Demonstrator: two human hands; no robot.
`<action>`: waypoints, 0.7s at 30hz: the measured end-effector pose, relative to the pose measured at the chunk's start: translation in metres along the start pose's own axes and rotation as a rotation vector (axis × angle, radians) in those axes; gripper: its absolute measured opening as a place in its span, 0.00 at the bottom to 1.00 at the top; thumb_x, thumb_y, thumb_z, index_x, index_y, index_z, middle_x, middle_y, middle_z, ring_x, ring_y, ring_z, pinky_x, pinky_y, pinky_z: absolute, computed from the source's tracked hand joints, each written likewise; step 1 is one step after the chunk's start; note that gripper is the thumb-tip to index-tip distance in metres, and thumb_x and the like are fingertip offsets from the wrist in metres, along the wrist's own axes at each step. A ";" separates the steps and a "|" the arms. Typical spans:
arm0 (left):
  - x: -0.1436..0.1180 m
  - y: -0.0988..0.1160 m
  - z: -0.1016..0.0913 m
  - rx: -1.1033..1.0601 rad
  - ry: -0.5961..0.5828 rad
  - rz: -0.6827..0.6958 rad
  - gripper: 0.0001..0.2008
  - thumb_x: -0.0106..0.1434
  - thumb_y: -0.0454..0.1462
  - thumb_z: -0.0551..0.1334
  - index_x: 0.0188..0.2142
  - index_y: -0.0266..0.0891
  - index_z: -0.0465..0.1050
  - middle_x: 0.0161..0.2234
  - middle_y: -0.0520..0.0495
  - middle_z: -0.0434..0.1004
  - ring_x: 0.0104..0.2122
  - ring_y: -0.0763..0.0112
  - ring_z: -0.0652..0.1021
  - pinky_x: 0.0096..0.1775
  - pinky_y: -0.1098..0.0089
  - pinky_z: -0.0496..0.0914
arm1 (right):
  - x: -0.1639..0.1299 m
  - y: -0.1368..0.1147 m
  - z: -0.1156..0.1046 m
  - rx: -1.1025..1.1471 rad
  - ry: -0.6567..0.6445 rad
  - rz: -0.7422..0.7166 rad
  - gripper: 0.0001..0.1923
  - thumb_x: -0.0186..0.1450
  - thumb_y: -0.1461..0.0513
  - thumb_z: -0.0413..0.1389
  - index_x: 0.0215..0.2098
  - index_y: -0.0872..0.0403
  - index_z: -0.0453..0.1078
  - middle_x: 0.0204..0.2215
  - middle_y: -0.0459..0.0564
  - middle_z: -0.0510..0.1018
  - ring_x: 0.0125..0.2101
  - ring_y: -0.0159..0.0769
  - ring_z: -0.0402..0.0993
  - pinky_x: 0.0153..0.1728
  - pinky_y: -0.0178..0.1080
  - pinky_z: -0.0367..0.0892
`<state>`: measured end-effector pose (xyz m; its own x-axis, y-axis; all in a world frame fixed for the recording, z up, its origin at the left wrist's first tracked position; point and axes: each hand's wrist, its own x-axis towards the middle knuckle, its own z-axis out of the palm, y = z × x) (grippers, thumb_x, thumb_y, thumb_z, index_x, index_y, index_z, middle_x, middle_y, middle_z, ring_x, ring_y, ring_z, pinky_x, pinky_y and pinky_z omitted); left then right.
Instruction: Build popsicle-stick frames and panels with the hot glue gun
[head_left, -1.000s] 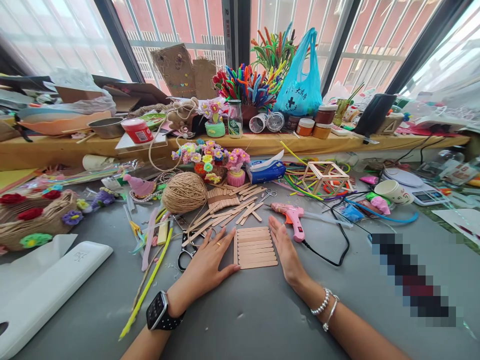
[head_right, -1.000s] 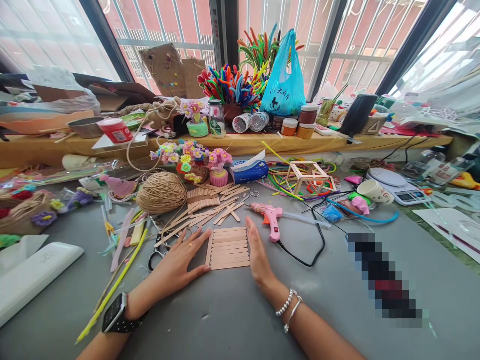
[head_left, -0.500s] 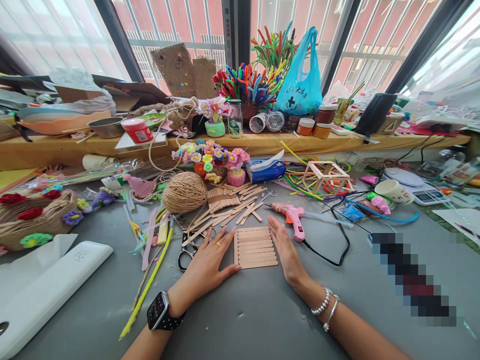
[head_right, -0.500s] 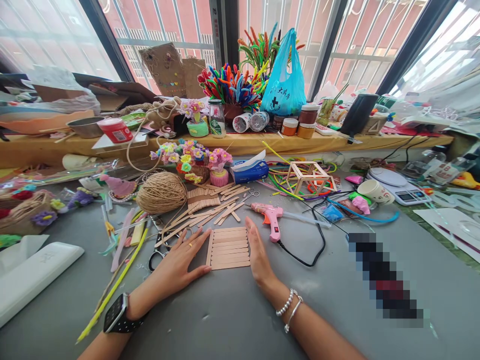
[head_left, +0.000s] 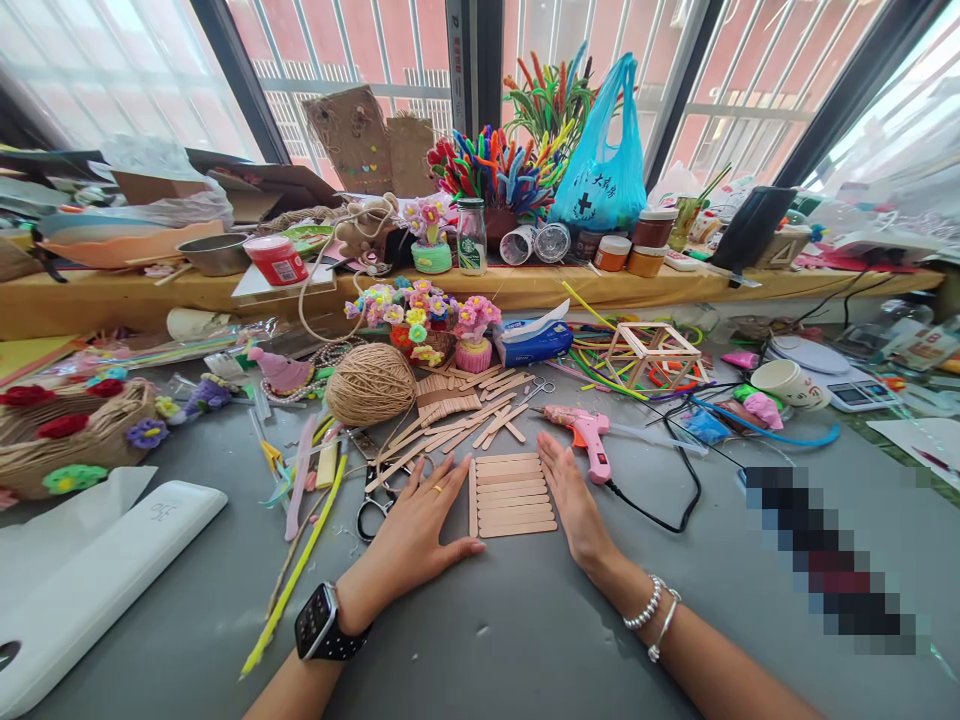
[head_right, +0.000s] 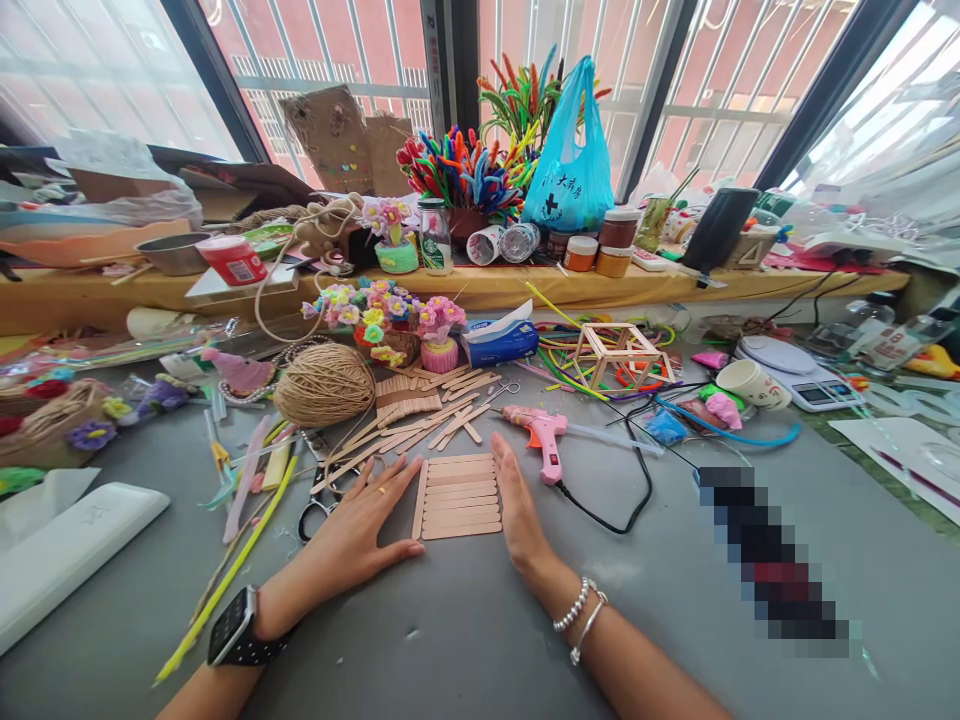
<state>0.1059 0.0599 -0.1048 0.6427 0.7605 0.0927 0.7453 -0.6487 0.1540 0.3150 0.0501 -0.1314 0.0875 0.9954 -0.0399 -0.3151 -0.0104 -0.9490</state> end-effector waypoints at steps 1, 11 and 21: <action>0.000 0.000 0.000 -0.004 -0.003 0.004 0.42 0.54 0.57 0.49 0.60 0.36 0.35 0.58 0.39 0.52 0.58 0.56 0.52 0.56 0.51 0.43 | 0.000 0.000 0.000 -0.001 0.000 -0.001 0.30 0.59 0.44 0.42 0.55 0.48 0.55 0.58 0.46 0.54 0.57 0.35 0.47 0.57 0.43 0.42; 0.000 -0.001 0.001 -0.010 -0.010 0.004 0.43 0.54 0.58 0.49 0.60 0.37 0.34 0.58 0.39 0.52 0.57 0.56 0.53 0.56 0.51 0.42 | 0.000 0.001 -0.001 -0.010 -0.003 -0.001 0.30 0.60 0.44 0.42 0.55 0.48 0.55 0.58 0.46 0.55 0.57 0.34 0.48 0.57 0.44 0.42; -0.001 0.000 0.000 -0.008 -0.012 0.005 0.41 0.56 0.56 0.49 0.60 0.36 0.35 0.58 0.40 0.52 0.58 0.58 0.52 0.56 0.51 0.43 | -0.001 -0.001 0.000 -0.009 0.004 0.005 0.28 0.60 0.45 0.41 0.55 0.48 0.55 0.58 0.45 0.55 0.57 0.34 0.48 0.57 0.44 0.42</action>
<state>0.1053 0.0597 -0.1050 0.6484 0.7569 0.0816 0.7407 -0.6520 0.1618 0.3154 0.0490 -0.1309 0.0901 0.9949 -0.0460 -0.3072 -0.0162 -0.9515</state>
